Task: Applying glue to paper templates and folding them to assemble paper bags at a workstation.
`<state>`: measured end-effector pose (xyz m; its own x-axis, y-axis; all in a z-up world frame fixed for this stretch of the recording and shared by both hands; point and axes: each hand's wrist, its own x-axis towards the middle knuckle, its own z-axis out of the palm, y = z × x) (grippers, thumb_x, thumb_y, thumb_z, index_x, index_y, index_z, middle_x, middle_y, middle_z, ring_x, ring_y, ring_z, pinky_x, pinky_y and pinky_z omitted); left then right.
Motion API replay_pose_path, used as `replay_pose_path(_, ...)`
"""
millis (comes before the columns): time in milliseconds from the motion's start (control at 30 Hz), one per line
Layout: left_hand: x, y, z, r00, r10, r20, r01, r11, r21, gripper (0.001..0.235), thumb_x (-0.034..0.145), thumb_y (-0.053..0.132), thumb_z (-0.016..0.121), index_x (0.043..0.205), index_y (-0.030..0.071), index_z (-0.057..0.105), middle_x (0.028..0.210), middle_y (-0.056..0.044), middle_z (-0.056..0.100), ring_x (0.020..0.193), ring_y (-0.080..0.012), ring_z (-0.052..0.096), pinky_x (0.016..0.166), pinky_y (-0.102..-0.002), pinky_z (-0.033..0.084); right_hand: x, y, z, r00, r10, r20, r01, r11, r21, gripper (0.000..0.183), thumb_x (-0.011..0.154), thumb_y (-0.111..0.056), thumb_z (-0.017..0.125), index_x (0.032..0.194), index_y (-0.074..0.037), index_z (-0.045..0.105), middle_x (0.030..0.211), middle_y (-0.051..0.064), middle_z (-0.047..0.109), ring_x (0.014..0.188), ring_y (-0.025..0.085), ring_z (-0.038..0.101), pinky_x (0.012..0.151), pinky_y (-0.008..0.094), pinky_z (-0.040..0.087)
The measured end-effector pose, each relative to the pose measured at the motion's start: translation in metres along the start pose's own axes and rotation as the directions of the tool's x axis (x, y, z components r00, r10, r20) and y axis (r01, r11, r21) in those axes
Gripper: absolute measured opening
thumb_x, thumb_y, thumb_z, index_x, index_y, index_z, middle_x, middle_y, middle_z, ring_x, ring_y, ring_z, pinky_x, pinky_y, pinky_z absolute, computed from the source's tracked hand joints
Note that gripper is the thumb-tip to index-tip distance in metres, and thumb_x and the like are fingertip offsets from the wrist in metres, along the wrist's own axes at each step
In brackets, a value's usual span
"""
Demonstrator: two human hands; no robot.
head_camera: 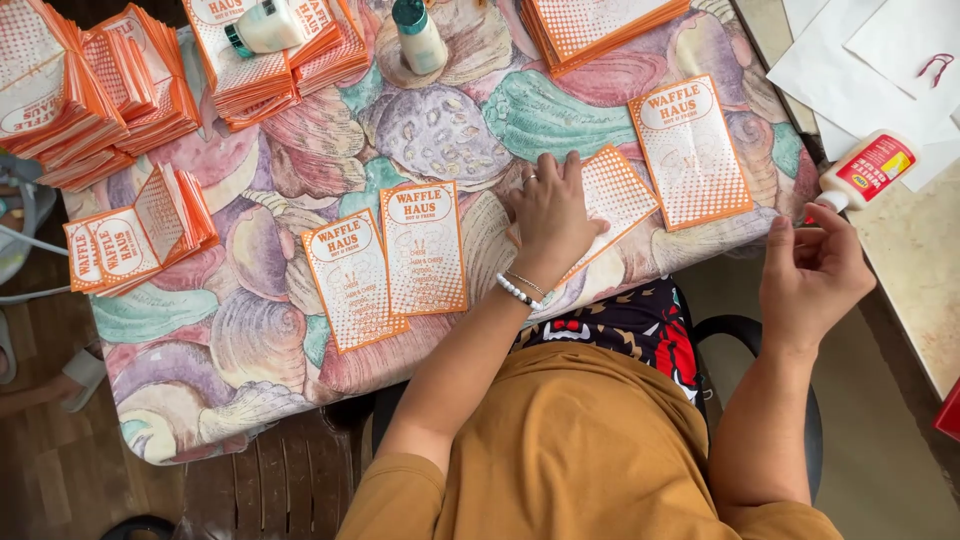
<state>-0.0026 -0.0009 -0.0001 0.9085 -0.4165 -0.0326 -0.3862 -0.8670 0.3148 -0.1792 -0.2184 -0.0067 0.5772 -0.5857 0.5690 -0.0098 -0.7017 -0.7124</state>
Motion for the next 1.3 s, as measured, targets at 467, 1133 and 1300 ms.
replay_pose_path(467, -0.075, -0.056, -0.034, 0.981, -0.096, 0.168, 0.193, 0.485, -0.853, 0.037, 0.068, 0.021, 0.092, 0.096, 0.007, 0.073, 0.09, -0.001, 0.073, 0.079, -0.011, 0.063, 0.062, -0.025, 0.048, -0.001, -0.075, 0.055, 0.945, 0.115, 0.307, -0.239, 0.884, 0.403, 0.061, 0.092, 0.004, 0.077, 0.144, -0.003, 0.046, 0.126, 0.021, 0.065, 0.107, 0.026, 0.065, 0.093, 0.034, 0.055)
replay_pose_path(1133, -0.073, -0.038, -0.075, 0.99, -0.005, -0.142, -0.138, 0.213, -0.967, 0.027, 0.086, 0.018, 0.087, 0.109, 0.01, 0.077, 0.091, -0.009, 0.08, 0.092, -0.0108, 0.073, 0.083, -0.024, 0.059, 0.008, -0.119, 0.064, 0.952, -0.056, 0.3, -0.169, 0.723, 0.67, 0.091, 0.087, 0.016, 0.081, 0.161, -0.004, 0.033, 0.099, 0.033, 0.07, 0.082, 0.029, 0.071, 0.077, 0.039, 0.06)
replay_pose_path(1300, -0.085, -0.028, -0.087, 0.988, -0.047, -0.149, -0.131, 0.274, -0.953, 0.02, 0.087, 0.015, 0.081, 0.103, 0.006, 0.074, 0.094, -0.007, 0.08, 0.087, -0.0089, 0.074, 0.079, -0.02, 0.061, 0.007, -0.132, 0.055, 0.954, 0.067, 0.293, -0.245, 0.739, 0.628, 0.083, 0.089, 0.014, 0.08, 0.159, 0.005, 0.036, 0.11, 0.028, 0.069, 0.093, 0.025, 0.07, 0.086, 0.034, 0.062)
